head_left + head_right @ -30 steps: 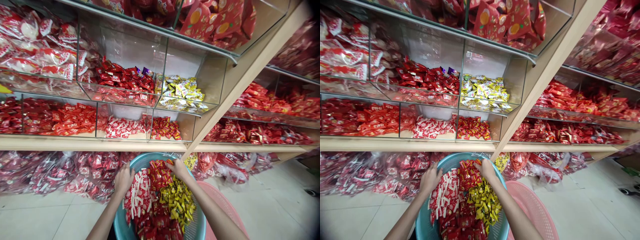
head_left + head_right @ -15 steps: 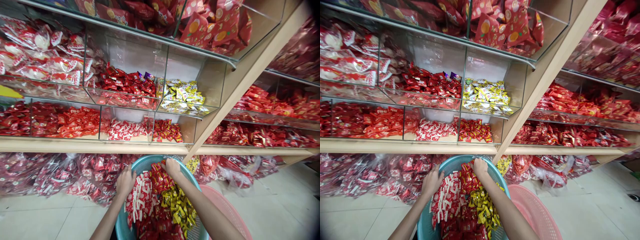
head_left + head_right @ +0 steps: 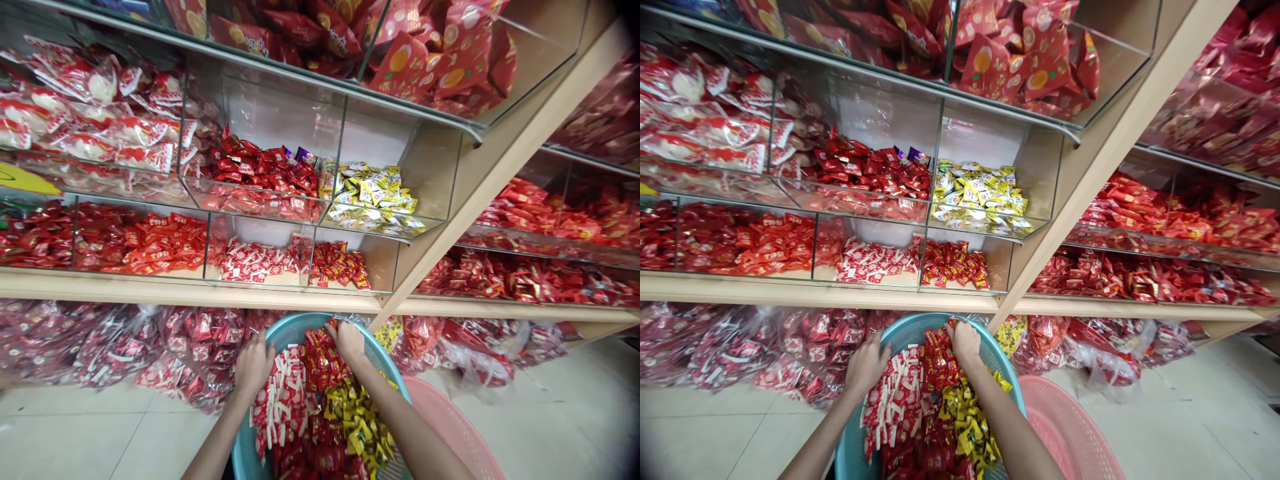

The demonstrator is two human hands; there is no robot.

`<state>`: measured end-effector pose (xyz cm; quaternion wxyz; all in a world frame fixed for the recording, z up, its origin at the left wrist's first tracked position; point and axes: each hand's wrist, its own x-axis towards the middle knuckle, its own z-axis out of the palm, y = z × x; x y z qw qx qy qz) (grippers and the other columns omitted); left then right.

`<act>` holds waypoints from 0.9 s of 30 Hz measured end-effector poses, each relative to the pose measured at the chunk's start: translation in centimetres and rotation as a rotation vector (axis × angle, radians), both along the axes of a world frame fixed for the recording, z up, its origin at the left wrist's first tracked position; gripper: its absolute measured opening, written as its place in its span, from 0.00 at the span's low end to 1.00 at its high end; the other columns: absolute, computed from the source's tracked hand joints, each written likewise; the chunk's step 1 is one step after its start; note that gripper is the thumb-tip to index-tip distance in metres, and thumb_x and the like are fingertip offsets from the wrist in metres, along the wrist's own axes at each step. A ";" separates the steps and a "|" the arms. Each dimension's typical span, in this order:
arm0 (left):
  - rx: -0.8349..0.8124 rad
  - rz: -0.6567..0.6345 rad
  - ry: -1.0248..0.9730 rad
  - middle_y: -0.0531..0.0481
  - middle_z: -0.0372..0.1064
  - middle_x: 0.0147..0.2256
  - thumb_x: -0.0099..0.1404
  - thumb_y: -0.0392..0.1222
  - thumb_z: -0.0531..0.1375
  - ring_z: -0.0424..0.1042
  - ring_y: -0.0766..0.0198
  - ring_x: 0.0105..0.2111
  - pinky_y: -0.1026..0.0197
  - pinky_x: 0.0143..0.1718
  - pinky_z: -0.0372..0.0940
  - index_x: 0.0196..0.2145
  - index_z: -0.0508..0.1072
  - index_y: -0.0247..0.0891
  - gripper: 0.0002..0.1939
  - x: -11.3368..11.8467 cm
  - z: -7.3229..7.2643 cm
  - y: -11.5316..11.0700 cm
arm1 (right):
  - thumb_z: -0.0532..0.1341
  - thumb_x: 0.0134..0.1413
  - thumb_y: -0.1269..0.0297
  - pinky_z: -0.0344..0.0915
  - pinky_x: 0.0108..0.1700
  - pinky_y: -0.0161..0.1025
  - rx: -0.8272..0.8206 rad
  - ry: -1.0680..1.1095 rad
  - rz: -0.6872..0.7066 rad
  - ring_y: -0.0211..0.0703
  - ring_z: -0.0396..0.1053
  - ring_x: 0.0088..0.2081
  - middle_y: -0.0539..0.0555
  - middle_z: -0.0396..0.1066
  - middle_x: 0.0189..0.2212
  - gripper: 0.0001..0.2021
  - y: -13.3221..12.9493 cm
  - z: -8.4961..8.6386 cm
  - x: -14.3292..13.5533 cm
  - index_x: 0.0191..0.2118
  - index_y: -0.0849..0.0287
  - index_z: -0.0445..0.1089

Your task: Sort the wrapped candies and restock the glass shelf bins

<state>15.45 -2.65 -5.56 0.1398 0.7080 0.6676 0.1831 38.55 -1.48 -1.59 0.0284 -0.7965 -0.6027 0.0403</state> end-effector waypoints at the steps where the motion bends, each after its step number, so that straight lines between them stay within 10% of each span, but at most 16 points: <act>1: 0.007 -0.002 0.004 0.36 0.66 0.49 0.66 0.46 0.43 0.72 0.59 0.41 0.59 0.38 0.68 0.55 0.60 0.29 0.25 0.0 0.0 0.0 | 0.45 0.58 0.48 0.61 0.33 0.38 0.007 0.014 -0.004 0.49 0.71 0.36 0.63 0.72 0.32 0.25 -0.3 0.0 0.2 0.36 0.65 0.70; 10: 0.020 -0.003 0.011 0.38 0.67 0.48 0.66 0.46 0.43 0.71 0.59 0.40 0.57 0.39 0.66 0.54 0.60 0.30 0.24 -0.1 -0.2 0.1 | 0.47 0.57 0.47 0.58 0.35 0.36 0.091 -0.026 0.124 0.46 0.67 0.40 0.60 0.67 0.39 0.23 -3.6 1.0 -0.5 0.34 0.60 0.70; 27: -0.026 -0.002 0.066 0.38 0.67 0.48 0.66 0.44 0.44 0.71 0.60 0.40 0.60 0.39 0.64 0.54 0.60 0.31 0.23 0.0 1.1 -0.3 | 0.46 0.60 0.58 0.61 0.36 0.40 0.154 -0.139 0.180 0.47 0.71 0.35 0.62 0.72 0.34 0.17 2.1 -1.7 -4.5 0.41 0.64 0.67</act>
